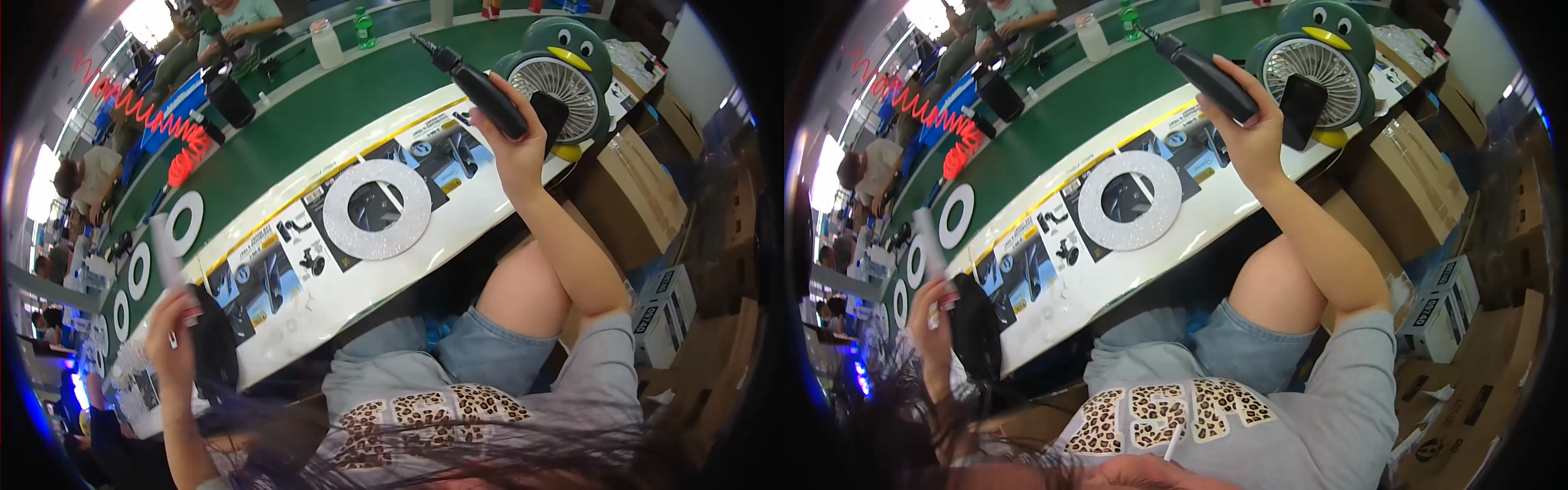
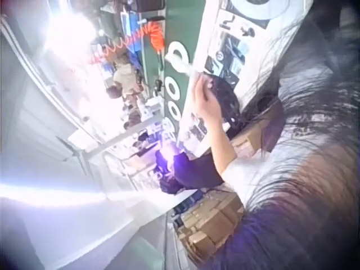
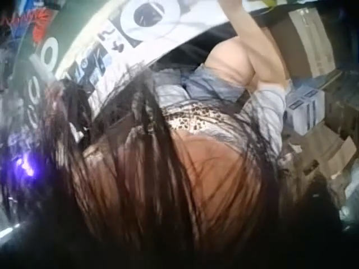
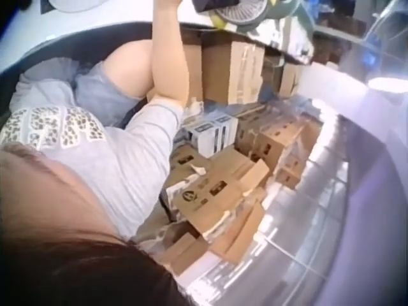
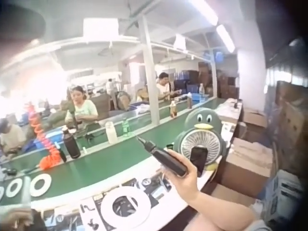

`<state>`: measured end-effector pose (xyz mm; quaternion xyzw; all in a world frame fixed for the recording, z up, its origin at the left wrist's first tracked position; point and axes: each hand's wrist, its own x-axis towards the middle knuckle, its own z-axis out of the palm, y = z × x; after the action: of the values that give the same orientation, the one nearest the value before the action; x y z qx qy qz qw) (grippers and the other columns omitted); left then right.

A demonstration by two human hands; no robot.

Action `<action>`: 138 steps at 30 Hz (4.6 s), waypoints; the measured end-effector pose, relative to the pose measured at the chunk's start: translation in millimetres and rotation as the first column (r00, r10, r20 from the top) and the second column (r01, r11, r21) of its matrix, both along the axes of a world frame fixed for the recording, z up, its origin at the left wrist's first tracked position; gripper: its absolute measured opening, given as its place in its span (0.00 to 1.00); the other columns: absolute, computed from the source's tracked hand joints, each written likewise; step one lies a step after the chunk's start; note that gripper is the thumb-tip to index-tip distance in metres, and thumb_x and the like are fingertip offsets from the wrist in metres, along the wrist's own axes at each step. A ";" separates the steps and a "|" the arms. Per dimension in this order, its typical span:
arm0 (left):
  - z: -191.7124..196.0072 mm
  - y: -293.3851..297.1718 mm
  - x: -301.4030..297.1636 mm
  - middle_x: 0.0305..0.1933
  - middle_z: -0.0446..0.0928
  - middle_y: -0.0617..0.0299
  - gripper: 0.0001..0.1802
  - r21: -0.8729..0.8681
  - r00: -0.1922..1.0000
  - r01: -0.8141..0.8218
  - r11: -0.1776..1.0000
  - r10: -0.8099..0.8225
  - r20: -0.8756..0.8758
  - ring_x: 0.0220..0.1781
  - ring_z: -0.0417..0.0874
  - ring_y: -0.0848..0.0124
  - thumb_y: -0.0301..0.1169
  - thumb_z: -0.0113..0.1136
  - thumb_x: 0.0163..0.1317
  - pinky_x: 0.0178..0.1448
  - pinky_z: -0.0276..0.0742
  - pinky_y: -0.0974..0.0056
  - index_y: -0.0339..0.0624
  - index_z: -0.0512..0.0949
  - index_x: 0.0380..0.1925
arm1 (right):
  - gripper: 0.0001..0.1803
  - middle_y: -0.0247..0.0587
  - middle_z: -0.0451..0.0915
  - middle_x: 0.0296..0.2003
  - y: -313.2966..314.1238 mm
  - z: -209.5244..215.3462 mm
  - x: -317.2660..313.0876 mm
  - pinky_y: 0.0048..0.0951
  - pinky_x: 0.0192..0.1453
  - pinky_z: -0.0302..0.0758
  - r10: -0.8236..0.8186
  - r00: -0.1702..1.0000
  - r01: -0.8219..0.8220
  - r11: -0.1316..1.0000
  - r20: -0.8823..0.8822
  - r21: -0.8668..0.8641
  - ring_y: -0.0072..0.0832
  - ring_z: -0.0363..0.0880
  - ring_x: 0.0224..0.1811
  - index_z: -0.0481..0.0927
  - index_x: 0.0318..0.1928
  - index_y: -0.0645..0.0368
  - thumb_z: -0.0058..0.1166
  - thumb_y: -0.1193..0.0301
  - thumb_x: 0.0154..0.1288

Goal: Assembling the components of a circular LED ring light fixture at a factory workstation.

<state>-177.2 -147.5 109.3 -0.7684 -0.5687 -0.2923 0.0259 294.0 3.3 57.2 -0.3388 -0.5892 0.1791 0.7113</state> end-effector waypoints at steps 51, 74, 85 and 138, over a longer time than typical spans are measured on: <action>-57.6 270.0 323.1 0.37 0.80 0.57 0.09 -0.229 0.114 0.779 0.584 0.227 0.967 0.43 0.85 0.67 0.28 0.58 0.67 0.51 0.85 0.67 0.35 0.76 0.43 | 0.24 0.50 0.82 0.47 -17.9 -15.0 65.0 0.17 0.32 0.67 0.183 0.800 -0.527 0.669 -0.572 -0.524 0.13 0.66 0.26 0.68 0.62 0.56 0.55 0.71 0.67; -61.8 267.9 307.1 0.35 0.77 0.63 0.07 -0.240 0.097 0.804 0.545 0.279 0.956 0.46 0.83 0.66 0.32 0.54 0.70 0.59 0.75 0.60 0.39 0.75 0.40 | 0.31 0.36 0.81 0.45 -18.9 -17.0 60.0 0.15 0.36 0.67 0.157 0.960 -0.270 0.740 -0.232 -0.616 0.13 0.69 0.31 0.73 0.63 0.53 0.62 0.79 0.57; -71.7 275.3 302.1 0.36 0.78 0.62 0.07 -0.210 0.075 0.813 0.544 0.259 0.963 0.45 0.84 0.66 0.30 0.54 0.70 0.59 0.77 0.60 0.38 0.75 0.40 | 0.29 0.34 0.78 0.50 -16.6 -17.9 56.8 0.23 0.56 0.71 0.196 0.972 -0.235 0.799 -0.130 -0.553 0.21 0.76 0.50 0.77 0.58 0.56 0.64 0.82 0.52; -80.9 276.6 306.9 0.29 0.82 0.63 0.08 -0.128 0.420 0.693 0.710 -0.252 0.872 0.32 0.75 0.83 0.30 0.55 0.69 0.34 0.63 0.75 0.37 0.75 0.43 | 0.26 0.38 0.80 0.48 -18.4 -22.4 58.8 0.23 0.55 0.72 0.183 0.983 -0.164 0.827 -0.018 -0.538 0.22 0.77 0.50 0.77 0.55 0.56 0.61 0.83 0.53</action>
<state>129.7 129.1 28.4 -0.6605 -0.3165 -0.4522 -0.5090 352.8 -15.1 34.8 -0.4723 -0.5560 0.3948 0.5585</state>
